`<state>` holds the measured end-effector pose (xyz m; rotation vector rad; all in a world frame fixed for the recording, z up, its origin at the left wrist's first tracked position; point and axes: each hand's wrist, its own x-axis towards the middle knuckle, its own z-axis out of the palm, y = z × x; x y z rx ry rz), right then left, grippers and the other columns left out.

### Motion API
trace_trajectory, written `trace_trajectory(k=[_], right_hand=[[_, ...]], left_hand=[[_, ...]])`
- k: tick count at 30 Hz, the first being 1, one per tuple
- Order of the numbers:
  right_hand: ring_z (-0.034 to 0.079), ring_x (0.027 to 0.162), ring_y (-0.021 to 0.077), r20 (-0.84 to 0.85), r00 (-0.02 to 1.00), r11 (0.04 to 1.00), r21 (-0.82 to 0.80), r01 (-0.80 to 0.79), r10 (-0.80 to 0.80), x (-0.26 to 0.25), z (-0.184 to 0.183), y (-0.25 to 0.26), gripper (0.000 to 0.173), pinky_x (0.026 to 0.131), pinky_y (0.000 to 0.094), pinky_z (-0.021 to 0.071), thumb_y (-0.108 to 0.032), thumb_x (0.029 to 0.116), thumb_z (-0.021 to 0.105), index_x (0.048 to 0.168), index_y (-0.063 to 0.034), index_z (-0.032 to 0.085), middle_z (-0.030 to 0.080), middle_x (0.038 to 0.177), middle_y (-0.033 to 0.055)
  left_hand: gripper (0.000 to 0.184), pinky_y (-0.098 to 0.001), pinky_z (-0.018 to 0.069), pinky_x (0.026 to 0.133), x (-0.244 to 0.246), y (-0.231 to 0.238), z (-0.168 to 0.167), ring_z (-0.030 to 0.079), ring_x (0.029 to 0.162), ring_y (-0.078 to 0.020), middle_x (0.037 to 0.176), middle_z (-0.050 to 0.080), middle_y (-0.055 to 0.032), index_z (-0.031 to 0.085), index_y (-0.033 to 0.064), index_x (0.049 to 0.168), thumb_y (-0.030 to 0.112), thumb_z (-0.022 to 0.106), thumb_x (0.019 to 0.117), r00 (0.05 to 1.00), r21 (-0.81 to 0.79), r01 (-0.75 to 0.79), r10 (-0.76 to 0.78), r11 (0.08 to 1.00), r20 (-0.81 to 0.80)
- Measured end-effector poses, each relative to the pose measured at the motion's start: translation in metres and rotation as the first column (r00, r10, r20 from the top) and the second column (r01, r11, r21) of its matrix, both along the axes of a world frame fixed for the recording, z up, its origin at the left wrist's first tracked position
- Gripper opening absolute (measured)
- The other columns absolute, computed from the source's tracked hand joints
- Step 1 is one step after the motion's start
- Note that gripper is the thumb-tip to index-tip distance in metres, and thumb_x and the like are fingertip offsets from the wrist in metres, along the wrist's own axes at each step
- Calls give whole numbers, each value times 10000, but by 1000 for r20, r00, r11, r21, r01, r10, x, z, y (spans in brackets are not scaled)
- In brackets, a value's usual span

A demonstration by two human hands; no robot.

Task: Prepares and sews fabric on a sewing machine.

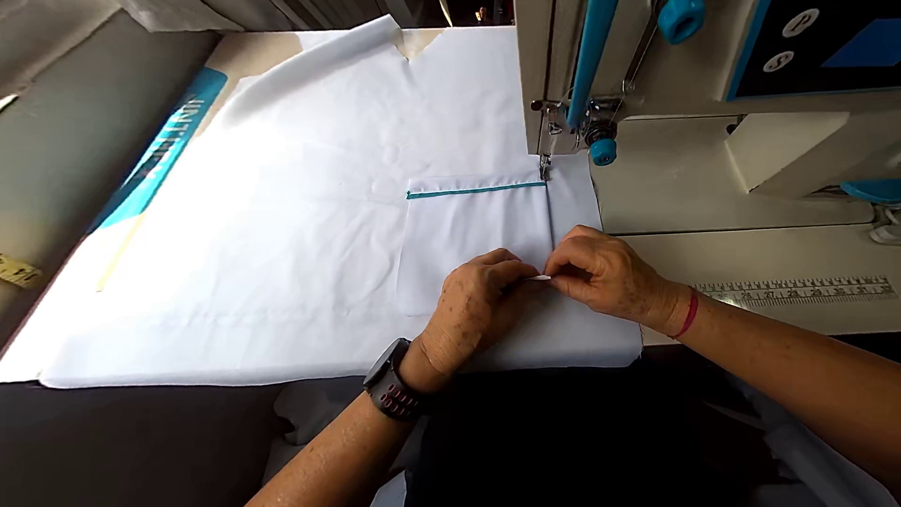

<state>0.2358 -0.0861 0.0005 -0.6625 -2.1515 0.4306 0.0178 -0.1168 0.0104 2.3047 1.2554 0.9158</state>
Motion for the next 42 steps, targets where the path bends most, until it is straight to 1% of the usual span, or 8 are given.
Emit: trace_trajectory(k=[12, 20, 25, 31, 34, 36, 40, 42], right_hand=[[682, 921, 204, 75, 990, 978, 161, -132, 121, 4, 3, 2, 210, 861, 282, 530, -15, 862, 584, 871, -28, 793, 753, 905, 93], [671, 880, 204, 156, 986, 993, 112, 37, -54, -3, 8, -9, 123, 777, 311, 537, -124, 847, 660, 875, -65, 764, 728, 900, 61], [681, 857, 250, 233, 972, 911, 408, -65, -36, 1, 4, -15, 197, 768, 350, 538, -33, 947, 565, 863, -28, 743, 724, 872, 105], [680, 1033, 249, 403, 913, 930, 356, -96, -60, 16, 7, -35, 278, 940, 358, 524, -37, 962, 506, 1058, -26, 767, 751, 1070, 94], [661, 1082, 235, 424, 903, 949, 305, -77, -63, 19, 8, -38, 305, 948, 357, 502, -41, 964, 491, 1081, -64, 771, 747, 1109, 65], [644, 1143, 214, 384, 923, 977, 205, -62, -22, 27, 7, -37, 323, 986, 341, 490, -71, 961, 490, 1096, -103, 782, 744, 1161, 47], [631, 1008, 142, 181, 978, 989, 122, 80, -101, 34, 12, -30, 216, 875, 267, 488, -134, 924, 574, 890, -117, 787, 721, 927, 5], [627, 1037, 178, 242, 966, 984, 172, 53, -94, 25, 11, -32, 241, 903, 306, 483, -120, 953, 549, 973, -120, 789, 724, 987, 27]], left_hand=[[179, -176, 521, 607, -3, 0, 5, 630, 690, 0, 866, 711, 30, 789, 106, 908, 226, 659, 881, 999, -82, 34, -33, 996, 20], [107, -169, 511, 577, 1, -2, -4, 619, 655, -3, 802, 701, 37, 772, 120, 818, 190, 694, 837, 999, 33, -10, 9, 999, 48], [192, -277, 543, 687, -1, -12, -4, 665, 814, -161, 868, 705, -47, 784, 85, 862, 175, 614, 880, 986, 290, 136, -99, 947, -137], [356, -371, 523, 818, -27, 21, 20, 658, 1017, -229, 1073, 714, -62, 810, 157, 1065, 84, 510, 888, 796, 213, 554, -436, 805, -421], [306, -383, 483, 1068, -33, 53, 17, 651, 1220, -235, 1168, 751, -60, 796, 110, 1071, 20, 530, 950, 666, 221, 738, -638, 637, -387], [327, -363, 466, 1104, -38, 59, 7, 648, 1237, -223, 1192, 745, -75, 778, 81, 1116, -9, 511, 951, 643, 221, 765, -695, 605, -322], [356, -359, 431, 1145, -45, 54, -6, 618, 1290, -216, 1259, 723, -87, 746, 62, 1190, -8, 459, 993, 672, 231, 741, -696, 631, -255], [355, -363, 435, 1144, -45, 53, -7, 619, 1289, -213, 1257, 724, -83, 747, 66, 1190, -4, 459, 996, 677, 227, 736, -694, 638, -244]])
